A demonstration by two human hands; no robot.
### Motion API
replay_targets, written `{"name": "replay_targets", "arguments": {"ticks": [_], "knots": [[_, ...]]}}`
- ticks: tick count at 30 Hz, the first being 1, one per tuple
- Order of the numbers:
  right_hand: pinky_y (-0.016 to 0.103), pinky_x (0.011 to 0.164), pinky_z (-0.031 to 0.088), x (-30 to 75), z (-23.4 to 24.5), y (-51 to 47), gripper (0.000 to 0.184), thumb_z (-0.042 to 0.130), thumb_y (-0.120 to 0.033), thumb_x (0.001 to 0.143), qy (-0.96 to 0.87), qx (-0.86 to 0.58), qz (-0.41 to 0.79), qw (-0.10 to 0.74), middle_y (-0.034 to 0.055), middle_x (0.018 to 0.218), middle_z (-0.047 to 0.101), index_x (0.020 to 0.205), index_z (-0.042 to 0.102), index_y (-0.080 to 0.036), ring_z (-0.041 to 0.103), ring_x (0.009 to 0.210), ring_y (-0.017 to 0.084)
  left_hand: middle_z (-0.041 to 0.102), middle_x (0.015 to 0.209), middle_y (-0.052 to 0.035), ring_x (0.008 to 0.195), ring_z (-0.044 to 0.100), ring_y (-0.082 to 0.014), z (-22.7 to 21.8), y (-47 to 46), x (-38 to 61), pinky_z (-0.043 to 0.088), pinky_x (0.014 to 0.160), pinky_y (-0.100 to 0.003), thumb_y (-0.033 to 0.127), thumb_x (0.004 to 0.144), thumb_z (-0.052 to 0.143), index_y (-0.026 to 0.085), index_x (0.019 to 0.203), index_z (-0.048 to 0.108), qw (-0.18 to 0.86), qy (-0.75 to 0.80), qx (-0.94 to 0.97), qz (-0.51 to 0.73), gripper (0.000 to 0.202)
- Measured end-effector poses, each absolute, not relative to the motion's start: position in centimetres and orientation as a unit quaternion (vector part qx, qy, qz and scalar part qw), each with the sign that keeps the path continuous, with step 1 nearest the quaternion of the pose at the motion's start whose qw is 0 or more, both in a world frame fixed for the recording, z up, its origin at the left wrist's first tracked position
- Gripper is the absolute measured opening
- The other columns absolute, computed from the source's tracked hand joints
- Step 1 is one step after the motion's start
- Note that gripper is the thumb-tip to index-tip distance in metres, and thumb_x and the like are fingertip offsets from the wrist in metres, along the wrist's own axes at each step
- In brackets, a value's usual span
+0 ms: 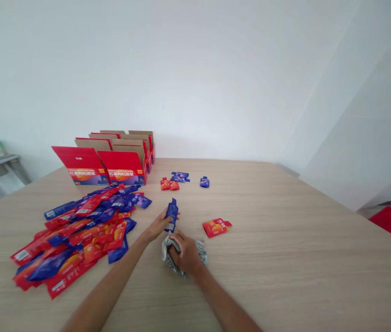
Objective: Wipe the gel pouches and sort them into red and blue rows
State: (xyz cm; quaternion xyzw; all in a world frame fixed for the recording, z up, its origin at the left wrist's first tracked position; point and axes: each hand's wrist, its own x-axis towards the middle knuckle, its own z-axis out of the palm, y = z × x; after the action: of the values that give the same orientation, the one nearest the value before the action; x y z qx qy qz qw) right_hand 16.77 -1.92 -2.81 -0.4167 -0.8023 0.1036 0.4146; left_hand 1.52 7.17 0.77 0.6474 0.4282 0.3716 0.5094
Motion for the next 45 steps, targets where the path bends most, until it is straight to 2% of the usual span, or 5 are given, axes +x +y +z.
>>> {"name": "replay_targets", "arguments": {"ticks": [7,14,21,35,45], "knots": [[0.027,0.078,0.052,18.0,-2.0,-2.0,0.026,0.056,-0.01,0.084,-0.784,-0.418,0.06,0.455,0.0058,0.095,0.067,0.106,0.067,-0.02,0.066,0.085,0.02,0.073,0.077,-0.0049,0.072,0.067,-0.0207,-1.4,-0.3,2.5,0.049,0.064,-0.028,0.039,0.072,0.073,0.014,0.094,0.071,0.659,0.457,0.332,0.497,0.033],[0.027,0.077,0.051,16.8,-2.2,-2.3,0.02,0.067,-0.015,0.085,-0.875,-0.37,0.049,0.309,0.0037,0.098,0.07,0.103,0.07,-0.022,0.067,0.083,0.019,0.078,0.094,-0.0134,0.098,0.074,-0.0285,-1.3,-2.0,2.5,0.058,0.087,-0.036,0.066,0.081,0.07,0.012,0.101,0.073,0.755,0.382,0.296,0.444,0.058],[0.028,0.076,0.05,18.4,-1.8,-1.4,0.022,0.061,-0.01,0.088,-0.811,-0.442,0.012,0.384,0.0059,0.099,0.069,0.105,0.067,-0.022,0.068,0.087,0.021,0.078,0.11,-0.0125,0.128,0.062,-0.0304,-1.6,-2.5,3.3,0.038,0.119,-0.041,0.06,0.085,0.071,0.013,0.101,0.076,0.726,0.4,0.322,0.458,0.051],[0.026,0.076,0.049,15.7,-2.1,-3.3,0.016,0.068,-0.016,0.085,-0.885,-0.35,0.043,0.305,0.0029,0.097,0.07,0.099,0.067,-0.023,0.066,0.085,0.019,0.078,0.089,-0.0108,0.102,0.073,-0.028,-0.6,-2.1,2.1,0.057,0.091,-0.033,0.061,0.09,0.063,0.011,0.103,0.076,0.745,0.384,0.269,0.475,0.053],[0.026,0.073,0.048,19.4,-1.0,-1.8,0.025,0.053,-0.007,0.088,-0.768,-0.475,0.009,0.43,0.005,0.095,0.066,0.105,0.065,-0.021,0.065,0.081,0.019,0.079,0.096,-0.0091,0.109,0.069,-0.0289,-1.2,-3.5,4.4,0.049,0.103,-0.038,0.053,0.089,0.069,0.014,0.097,0.078,0.758,0.354,0.315,0.448,0.041]]}}
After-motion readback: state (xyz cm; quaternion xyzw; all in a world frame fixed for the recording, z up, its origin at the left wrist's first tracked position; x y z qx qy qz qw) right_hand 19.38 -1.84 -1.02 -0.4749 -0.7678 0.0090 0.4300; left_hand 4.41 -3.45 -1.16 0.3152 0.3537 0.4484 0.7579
